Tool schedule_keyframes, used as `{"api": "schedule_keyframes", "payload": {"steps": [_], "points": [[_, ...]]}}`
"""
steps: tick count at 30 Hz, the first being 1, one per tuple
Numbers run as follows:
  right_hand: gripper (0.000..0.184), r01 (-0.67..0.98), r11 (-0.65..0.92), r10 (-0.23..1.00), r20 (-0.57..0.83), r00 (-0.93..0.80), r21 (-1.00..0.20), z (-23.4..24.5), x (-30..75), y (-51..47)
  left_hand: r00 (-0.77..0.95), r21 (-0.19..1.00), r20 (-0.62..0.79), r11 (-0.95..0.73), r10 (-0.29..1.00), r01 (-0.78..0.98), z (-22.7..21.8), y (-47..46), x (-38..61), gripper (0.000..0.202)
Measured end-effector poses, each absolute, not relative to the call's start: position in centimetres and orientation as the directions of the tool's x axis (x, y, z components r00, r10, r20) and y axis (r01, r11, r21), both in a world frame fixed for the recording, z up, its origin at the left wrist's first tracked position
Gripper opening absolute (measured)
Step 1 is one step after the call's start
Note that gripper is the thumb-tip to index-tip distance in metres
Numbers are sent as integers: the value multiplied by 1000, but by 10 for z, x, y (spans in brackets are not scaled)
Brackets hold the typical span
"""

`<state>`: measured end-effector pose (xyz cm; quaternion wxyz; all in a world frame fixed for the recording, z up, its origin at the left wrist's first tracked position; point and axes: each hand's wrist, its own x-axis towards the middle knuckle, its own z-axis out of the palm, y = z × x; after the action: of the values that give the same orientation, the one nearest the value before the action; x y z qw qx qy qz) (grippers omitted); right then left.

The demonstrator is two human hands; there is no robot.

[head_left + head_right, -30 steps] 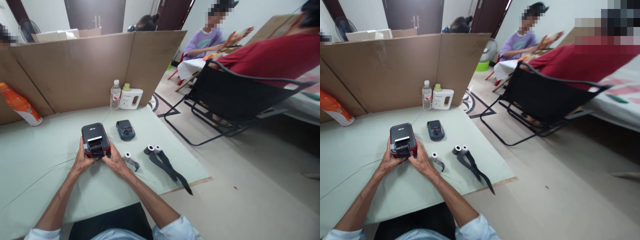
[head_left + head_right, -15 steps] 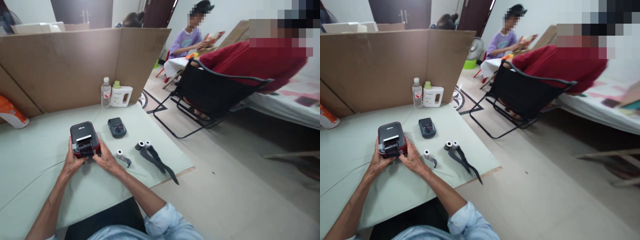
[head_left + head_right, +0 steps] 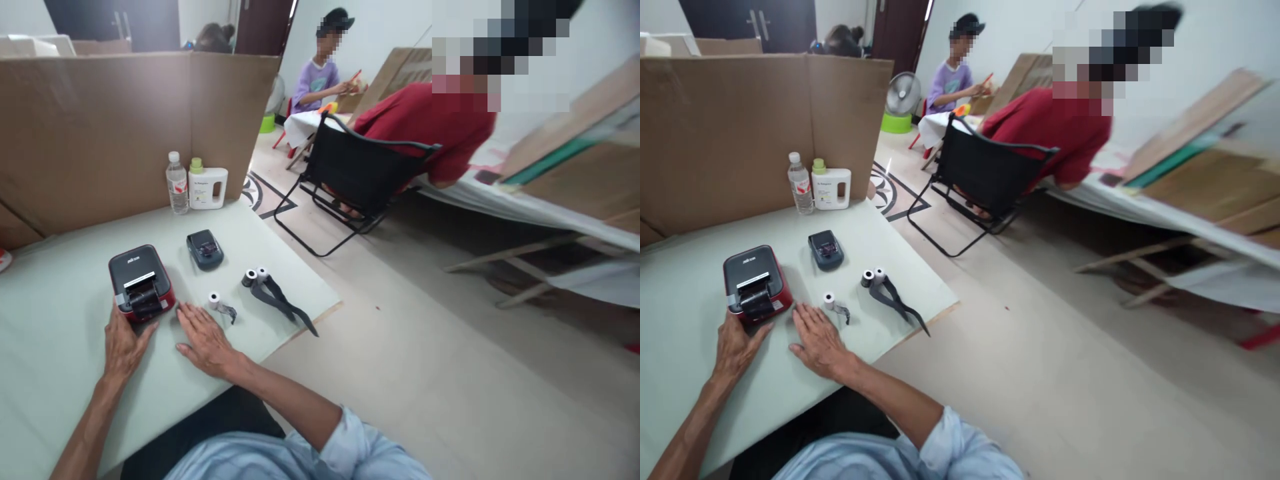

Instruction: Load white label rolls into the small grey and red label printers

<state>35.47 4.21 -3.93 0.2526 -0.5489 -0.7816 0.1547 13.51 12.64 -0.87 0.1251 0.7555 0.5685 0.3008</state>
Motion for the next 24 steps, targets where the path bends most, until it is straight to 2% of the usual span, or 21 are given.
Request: {"api": "schedule_keyframes", "payload": {"steps": [3, 8, 11, 13, 14, 16, 17, 19, 22, 24], "points": [[75, 781, 387, 921, 252, -299, -489, -37, 367, 23, 258, 367, 387, -404, 885, 838, -13, 110, 134, 76], [59, 775, 409, 906, 316, -282, -482, -39, 384, -28, 374, 199, 445, -498, 813, 844, -20, 67, 130, 68], [36, 719, 495, 846, 459, -271, -487, -39, 413, -55, 475, 155, 459, -594, 751, 789, -28, 45, 127, 69], [28, 738, 497, 807, 556, -198, -458, -33, 451, -57, 552, 134, 484, -681, 679, 720, -34, 37, 129, 71], [26, 790, 419, 810, 578, -101, -448, -28, 476, -52, 588, 124, 497, -722, 638, 680, -37, 34, 133, 72], [27, 876, 93, 834, 517, 191, -473, -16, 533, -33, 652, 99, 513, -794, 558, 600, -41, 30, 145, 74], [30, 874, -109, 842, 424, 334, -473, -10, 561, -22, 683, 86, 514, -824, 518, 561, -42, 28, 154, 75], [36, 762, -514, 801, 97, 590, -393, -2, 612, 0, 743, 52, 507, -876, 437, 479, -44, 24, 172, 78], [39, 706, -623, 765, -72, 641, -337, -4, 658, 19, 801, -3, 487, -916, 348, 400, -47, 16, 196, 81], [40, 698, -644, 755, -107, 647, -313, -15, 670, 20, 808, -29, 481, -915, 340, 402, -49, 12, 206, 83]]}}
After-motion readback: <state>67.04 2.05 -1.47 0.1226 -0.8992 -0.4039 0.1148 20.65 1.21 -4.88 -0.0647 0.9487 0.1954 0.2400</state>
